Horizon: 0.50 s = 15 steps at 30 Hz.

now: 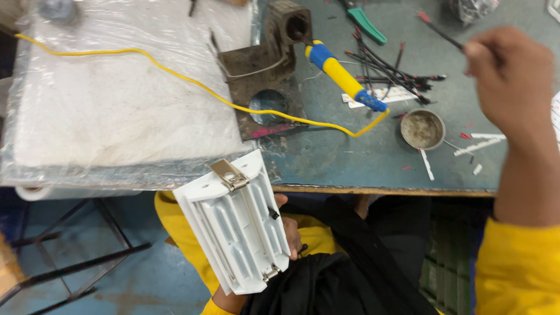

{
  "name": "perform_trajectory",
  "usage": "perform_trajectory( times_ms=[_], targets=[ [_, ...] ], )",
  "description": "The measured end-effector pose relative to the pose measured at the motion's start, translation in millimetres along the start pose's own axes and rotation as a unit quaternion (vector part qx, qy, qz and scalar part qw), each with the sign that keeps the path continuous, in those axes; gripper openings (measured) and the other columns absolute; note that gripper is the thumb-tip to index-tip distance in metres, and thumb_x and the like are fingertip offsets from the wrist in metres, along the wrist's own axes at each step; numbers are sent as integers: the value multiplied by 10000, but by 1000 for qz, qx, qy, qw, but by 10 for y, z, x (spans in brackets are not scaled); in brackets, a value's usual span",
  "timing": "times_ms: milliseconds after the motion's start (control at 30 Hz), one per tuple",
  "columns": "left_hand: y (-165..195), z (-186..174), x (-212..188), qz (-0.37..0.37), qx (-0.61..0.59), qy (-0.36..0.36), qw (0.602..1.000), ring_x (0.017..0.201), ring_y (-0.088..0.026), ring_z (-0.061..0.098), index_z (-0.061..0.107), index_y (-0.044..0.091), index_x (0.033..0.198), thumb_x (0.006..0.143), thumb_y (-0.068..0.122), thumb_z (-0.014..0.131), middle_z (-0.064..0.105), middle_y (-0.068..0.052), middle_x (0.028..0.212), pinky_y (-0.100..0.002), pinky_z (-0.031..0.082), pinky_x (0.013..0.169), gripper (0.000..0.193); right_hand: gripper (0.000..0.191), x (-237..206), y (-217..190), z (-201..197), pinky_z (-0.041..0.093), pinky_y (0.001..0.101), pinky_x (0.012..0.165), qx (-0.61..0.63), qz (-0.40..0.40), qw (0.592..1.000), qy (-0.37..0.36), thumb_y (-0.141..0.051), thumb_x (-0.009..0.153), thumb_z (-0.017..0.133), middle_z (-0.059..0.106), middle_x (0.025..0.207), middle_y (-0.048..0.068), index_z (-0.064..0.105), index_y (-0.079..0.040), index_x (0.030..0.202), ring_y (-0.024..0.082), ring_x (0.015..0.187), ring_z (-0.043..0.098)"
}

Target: The person solders wires to LED strips inside a white plastic housing. They use a soldering iron and solder to attach red and black wires to the LED strip, then place the strip into the housing and repeat the process for a second strip.

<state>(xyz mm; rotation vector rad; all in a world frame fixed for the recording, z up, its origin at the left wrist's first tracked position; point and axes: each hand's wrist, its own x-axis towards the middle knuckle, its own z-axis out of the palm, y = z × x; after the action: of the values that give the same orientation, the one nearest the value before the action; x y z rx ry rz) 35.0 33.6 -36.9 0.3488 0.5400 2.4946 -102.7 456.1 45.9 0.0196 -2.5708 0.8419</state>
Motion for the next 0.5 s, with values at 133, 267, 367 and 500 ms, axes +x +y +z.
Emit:
perform_trajectory(
  times_ms=[133, 267, 367, 500],
  targets=[
    [16, -36, 35, 15, -28, 2, 999, 801, -321, 616, 364, 17, 1549, 1036, 564, 489, 654, -265, 885, -430, 466, 786, 761, 73, -628, -506, -79, 527, 277, 671, 105, 26, 994, 15, -66, 1008, 719, 707, 832, 110, 702, 5, 1008, 153, 741, 692],
    [51, -83, 116, 33, -58, 1, 998, 804, -319, 615, 368, 27, 1551, 1038, 562, 489, 653, -266, 889, -427, 464, 789, 751, 95, -1267, -1222, 13, 544, 264, 636, 144, -29, 988, -47, -22, 856, 769, 711, 800, 111, 718, -8, 935, 155, 713, 708],
    [97, -107, 159, 49, -69, -7, 996, 806, -318, 614, 371, 34, 1553, 1040, 560, 489, 652, -266, 892, -425, 463, 792, 744, 161, -1461, -1614, 227, 557, 254, 610, 164, -109, 977, -81, 12, 742, 806, 714, 775, 112, 729, -17, 880, 156, 693, 719],
    [138, -114, 156, 67, -70, -12, 995, 810, -316, 613, 375, 44, 1556, 1042, 558, 489, 651, -266, 896, -423, 462, 796, 735, 224, -1543, -1887, 476, 573, 245, 614, 242, -210, 945, -62, -29, 696, 864, 678, 737, 79, 720, -32, 866, 150, 661, 713]
  ],
)
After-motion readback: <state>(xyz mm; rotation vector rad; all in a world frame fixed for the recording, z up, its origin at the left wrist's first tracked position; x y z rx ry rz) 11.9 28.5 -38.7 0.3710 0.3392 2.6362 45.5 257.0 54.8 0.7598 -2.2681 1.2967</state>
